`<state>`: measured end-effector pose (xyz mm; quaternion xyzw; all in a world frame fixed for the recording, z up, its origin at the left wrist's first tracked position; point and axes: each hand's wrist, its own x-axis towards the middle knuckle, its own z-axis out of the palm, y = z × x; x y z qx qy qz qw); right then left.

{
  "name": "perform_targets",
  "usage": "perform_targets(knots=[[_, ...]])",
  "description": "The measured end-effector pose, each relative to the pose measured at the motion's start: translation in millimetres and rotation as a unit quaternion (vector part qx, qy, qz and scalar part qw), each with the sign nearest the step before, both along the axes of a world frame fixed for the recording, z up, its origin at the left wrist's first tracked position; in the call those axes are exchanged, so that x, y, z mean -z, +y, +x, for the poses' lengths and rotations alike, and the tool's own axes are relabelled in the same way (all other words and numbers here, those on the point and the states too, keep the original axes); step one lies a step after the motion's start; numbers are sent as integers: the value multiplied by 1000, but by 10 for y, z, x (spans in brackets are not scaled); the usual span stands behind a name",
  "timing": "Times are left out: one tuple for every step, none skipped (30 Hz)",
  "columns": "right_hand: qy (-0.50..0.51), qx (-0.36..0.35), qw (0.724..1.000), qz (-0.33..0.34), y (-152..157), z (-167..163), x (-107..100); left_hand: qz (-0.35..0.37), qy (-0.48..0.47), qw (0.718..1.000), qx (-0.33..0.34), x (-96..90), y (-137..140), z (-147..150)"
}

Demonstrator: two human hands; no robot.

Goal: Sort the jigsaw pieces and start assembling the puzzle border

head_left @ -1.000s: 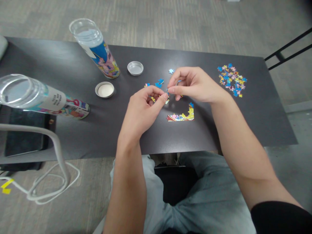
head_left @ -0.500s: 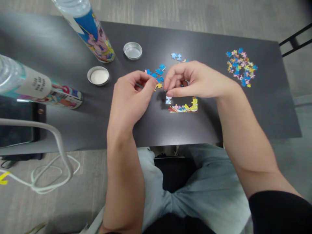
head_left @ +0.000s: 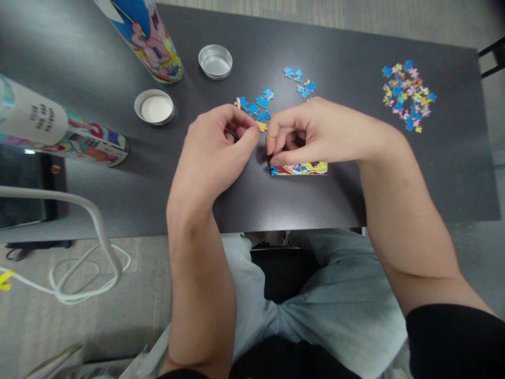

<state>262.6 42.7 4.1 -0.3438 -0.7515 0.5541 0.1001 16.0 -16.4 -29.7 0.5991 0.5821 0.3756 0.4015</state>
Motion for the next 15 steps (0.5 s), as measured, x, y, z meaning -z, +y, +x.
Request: perform_targets(knots=[[1, 4, 1000, 2, -1, -2, 3, -2, 0, 1000, 0, -4, -2, 2], [2, 7, 1000, 6, -3, -5, 9, -4, 0, 1000, 1, -8, -4, 2], [5, 9, 1000, 11, -7, -7, 15, -6, 0, 1000, 2, -13, -6, 2], [6, 9, 1000, 18, -12, -9, 20, -8, -1, 1000, 1, -16, -8, 1], [8, 8, 1000, 25, -17, -10, 24, -9, -2, 1000, 1, -19, -10, -1], [7, 5, 999, 31, -21, -11, 26, -11, -3, 1000, 0, -20, -11, -3], [6, 1, 999, 35, -24, -10, 28, -14, -4, 1000, 0, -20, -11, -5], [4, -4, 999, 38, -25, -9, 29, -16, -4, 1000, 0, -19, -11, -6], [4, -9, 999, 43, -24, -6, 32, -17, -3, 1000, 1, -18, -11, -6], [7, -13, 999, 50, -21, -3, 35, -17, 0, 1000, 1, -18, -11, -5], [9, -17, 998, 55, -16, 1, 39, -17, 5, 1000, 3, -18, -11, -3], [8, -17, 998, 57, -10, 5, 43, -16, 10, 1000, 4, -20, -11, -1], [4, -14, 998, 54, -4, 7, 48, -15, 16, 1000, 4, -25, -11, 1], [-3, -10, 999, 48, 2, 9, 52, -14, 22, 1000, 4, -31, -11, 2], [-11, -5, 999, 40, 6, 10, 54, -15, 28, 999, 6, -40, -12, 1]])
